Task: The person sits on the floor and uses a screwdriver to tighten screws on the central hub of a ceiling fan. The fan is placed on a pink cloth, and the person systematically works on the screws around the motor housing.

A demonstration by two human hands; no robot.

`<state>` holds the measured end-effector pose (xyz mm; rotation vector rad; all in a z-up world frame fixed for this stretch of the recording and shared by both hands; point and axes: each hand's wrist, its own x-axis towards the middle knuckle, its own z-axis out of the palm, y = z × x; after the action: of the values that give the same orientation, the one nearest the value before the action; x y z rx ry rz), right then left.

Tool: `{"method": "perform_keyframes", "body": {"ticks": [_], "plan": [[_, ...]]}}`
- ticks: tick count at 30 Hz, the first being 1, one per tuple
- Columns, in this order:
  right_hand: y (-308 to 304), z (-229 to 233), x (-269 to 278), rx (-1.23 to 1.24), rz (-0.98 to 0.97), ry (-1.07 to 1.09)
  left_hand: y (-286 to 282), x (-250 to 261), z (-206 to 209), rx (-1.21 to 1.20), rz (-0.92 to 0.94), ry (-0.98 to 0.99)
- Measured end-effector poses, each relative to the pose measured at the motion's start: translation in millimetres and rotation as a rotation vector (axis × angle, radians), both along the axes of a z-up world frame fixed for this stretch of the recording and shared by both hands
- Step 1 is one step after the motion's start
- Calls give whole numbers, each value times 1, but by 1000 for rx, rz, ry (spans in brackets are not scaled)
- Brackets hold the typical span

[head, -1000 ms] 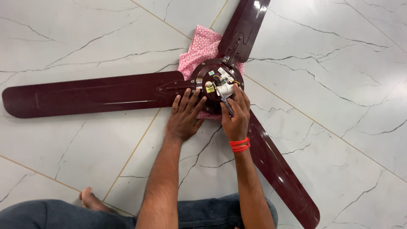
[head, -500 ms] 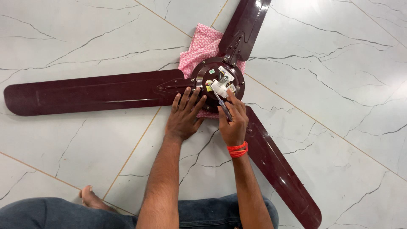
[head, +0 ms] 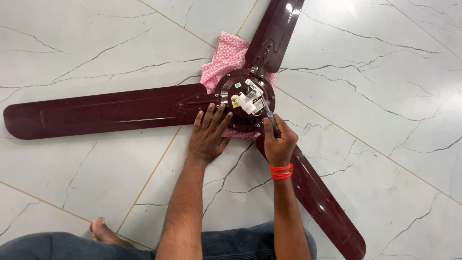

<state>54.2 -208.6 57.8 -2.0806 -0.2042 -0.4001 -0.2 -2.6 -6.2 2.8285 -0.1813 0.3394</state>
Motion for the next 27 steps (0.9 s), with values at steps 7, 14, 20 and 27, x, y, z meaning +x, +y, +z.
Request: {"method": "perform_keyframes", "body": {"ticks": [7, 14, 20, 27], "plan": [[-32, 17, 17, -123, 108, 134, 0, 0, 3, -11, -7, -31], [-29, 32, 19, -180, 130, 96, 1, 0, 3, -17, -30, -51], [-28, 37, 21, -163, 128, 87, -6, 3, 7, -150, -5, -122], [-32, 39, 24, -197, 132, 138, -37, 39, 18, -286, -64, -262]]}}
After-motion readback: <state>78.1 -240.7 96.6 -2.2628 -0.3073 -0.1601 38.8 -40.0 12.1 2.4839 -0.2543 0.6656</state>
